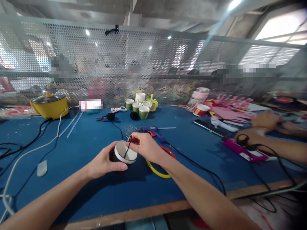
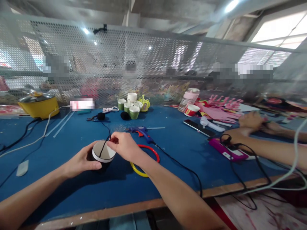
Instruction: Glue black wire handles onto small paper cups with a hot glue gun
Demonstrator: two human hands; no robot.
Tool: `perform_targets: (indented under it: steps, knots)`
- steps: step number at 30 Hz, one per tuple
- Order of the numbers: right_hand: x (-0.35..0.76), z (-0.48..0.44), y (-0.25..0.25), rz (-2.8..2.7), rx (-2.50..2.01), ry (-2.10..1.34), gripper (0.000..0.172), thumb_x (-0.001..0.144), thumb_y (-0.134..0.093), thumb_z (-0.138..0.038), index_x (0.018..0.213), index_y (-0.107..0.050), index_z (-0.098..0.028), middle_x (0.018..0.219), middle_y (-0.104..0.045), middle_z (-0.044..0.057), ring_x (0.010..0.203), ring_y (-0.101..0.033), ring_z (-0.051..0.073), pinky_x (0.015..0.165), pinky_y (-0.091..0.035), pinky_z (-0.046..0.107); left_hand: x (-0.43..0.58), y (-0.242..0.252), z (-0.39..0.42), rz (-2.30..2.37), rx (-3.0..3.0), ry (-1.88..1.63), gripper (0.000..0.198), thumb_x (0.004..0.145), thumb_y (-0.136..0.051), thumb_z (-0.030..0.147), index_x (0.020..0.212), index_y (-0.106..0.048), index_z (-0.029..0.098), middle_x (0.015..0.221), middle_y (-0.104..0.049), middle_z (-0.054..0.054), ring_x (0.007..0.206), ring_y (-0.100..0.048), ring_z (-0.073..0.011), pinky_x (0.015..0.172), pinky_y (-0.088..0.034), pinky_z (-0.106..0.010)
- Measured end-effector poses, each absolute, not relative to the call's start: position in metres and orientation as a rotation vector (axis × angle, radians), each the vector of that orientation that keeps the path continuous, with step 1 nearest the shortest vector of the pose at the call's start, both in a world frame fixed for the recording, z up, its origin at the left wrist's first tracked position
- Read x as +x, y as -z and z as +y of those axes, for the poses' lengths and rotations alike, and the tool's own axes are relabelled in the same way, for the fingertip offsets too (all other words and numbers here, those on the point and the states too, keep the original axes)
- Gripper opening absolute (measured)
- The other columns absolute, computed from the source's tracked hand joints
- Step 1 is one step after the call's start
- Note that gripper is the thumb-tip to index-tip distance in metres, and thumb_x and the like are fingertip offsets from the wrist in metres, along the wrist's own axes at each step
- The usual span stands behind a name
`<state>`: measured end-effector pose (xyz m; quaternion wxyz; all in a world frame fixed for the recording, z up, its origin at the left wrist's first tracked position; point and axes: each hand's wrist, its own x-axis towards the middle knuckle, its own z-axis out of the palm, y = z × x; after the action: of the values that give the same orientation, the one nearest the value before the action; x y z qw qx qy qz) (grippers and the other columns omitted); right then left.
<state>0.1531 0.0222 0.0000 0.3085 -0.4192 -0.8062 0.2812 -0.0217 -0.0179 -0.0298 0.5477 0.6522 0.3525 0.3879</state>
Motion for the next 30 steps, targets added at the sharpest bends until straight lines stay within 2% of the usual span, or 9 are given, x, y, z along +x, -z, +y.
perform_targets:
  steps: [3, 6, 9, 12, 15, 17, 20, 23, 30]
  knots:
    - [0.155, 0.021, -0.003, -2.049, -1.057, -0.778, 0.019, 0.077, -0.054, -0.033, 0.076, -0.056, -0.014, 0.069, -0.059, 0.002, 0.062, -0.053, 0.011, 0.057, -0.043, 0.022, -0.023, 0.036, -0.014, 0.842, 1.45, -1.053, 0.064, 0.058, -0.071, 0.044, 0.112, -0.049, 0.016, 0.109, -0.06, -0.01, 0.101, -0.054, -0.0241, 0.089, -0.041, -0.035]
    - [0.155, 0.013, -0.01, -2.14, -0.965, -0.623, 0.021, 0.079, -0.053, -0.035, 0.083, -0.058, -0.015, 0.079, -0.059, 0.004, 0.068, -0.054, 0.011, 0.062, -0.043, 0.024, -0.025, 0.042, -0.01, 0.876, 1.342, -1.166, 0.056, 0.066, -0.066, 0.043, 0.112, -0.049, 0.017, 0.114, -0.057, -0.01, 0.106, -0.052, -0.0239, 0.09, -0.041, -0.035]
    - [0.152, 0.008, -0.017, -2.347, -0.919, -0.509, 0.018, 0.08, -0.053, -0.032, 0.083, -0.062, -0.017, 0.076, -0.057, 0.003, 0.066, -0.052, 0.011, 0.06, -0.041, 0.023, -0.024, 0.045, -0.007, 0.871, 1.282, -1.192, 0.053, 0.067, -0.065, 0.041, 0.112, -0.049, 0.016, 0.114, -0.057, -0.01, 0.108, -0.051, -0.0233, 0.092, -0.039, -0.035]
    - [0.149, 0.021, -0.026, -2.459, -0.945, -0.544, 0.014, 0.08, -0.053, -0.027, 0.079, -0.063, -0.017, 0.069, -0.059, 0.001, 0.061, -0.052, 0.01, 0.057, -0.038, 0.023, -0.023, 0.044, -0.006, 0.885, 1.223, -1.24, 0.054, 0.068, -0.064, 0.041, 0.113, -0.046, 0.017, 0.117, -0.055, -0.01, 0.109, -0.05, -0.0229, 0.093, -0.04, -0.035]
    - [0.148, 0.062, -0.043, -2.452, -1.039, -0.515, 0.017, 0.081, -0.051, -0.03, 0.081, -0.062, -0.016, 0.064, -0.06, 0.0, 0.056, -0.052, 0.01, 0.054, -0.038, 0.022, -0.022, 0.044, -0.005, 1.028, 1.162, -1.259, 0.06, 0.07, -0.061, 0.043, 0.12, -0.039, 0.017, 0.119, -0.051, -0.012, 0.109, -0.051, -0.0225, 0.089, -0.042, -0.035]
    - [0.149, 0.102, -0.056, -2.374, -1.196, -0.256, 0.02, 0.081, -0.05, -0.03, 0.084, -0.062, -0.016, 0.066, -0.062, 0.002, 0.057, -0.053, 0.011, 0.055, -0.038, 0.023, -0.023, 0.044, -0.005, 1.124, 1.163, -1.227, 0.061, 0.071, -0.059, 0.045, 0.121, -0.037, 0.016, 0.118, -0.05, -0.014, 0.106, -0.052, -0.0219, 0.087, -0.043, -0.036]
    - [0.15, 0.164, -0.074, -2.236, -1.441, 0.141, 0.021, 0.081, -0.049, -0.029, 0.088, -0.064, -0.016, 0.085, -0.065, 0.007, 0.075, -0.058, 0.015, 0.064, -0.039, 0.025, -0.021, 0.044, -0.005, 1.168, 1.179, -1.194, 0.06, 0.071, -0.057, 0.048, 0.119, -0.04, 0.016, 0.116, -0.05, -0.013, 0.103, -0.054, -0.0215, 0.085, -0.044, -0.035]
    - [0.149, 0.213, -0.08, -2.173, -1.557, 0.219, 0.025, 0.083, -0.046, -0.028, 0.091, -0.065, -0.014, 0.091, -0.066, 0.01, 0.081, -0.059, 0.019, 0.067, -0.04, 0.027, -0.018, 0.045, -0.006, 1.194, 1.155, -1.182, 0.061, 0.068, -0.058, 0.05, 0.115, -0.044, 0.015, 0.112, -0.052, -0.012, 0.1, -0.054, -0.0216, 0.084, -0.044, -0.033]
    - [0.142, 0.275, -0.065, -2.143, -1.77, 0.285, 0.026, 0.082, -0.047, -0.031, 0.093, -0.066, -0.017, 0.097, -0.066, 0.01, 0.09, -0.059, 0.021, 0.071, -0.041, 0.025, -0.015, 0.051, -0.002, 1.217, 1.089, -1.154, 0.059, 0.064, -0.062, 0.049, 0.111, -0.049, 0.015, 0.107, -0.056, -0.012, 0.094, -0.054, -0.0204, 0.082, -0.043, -0.031]
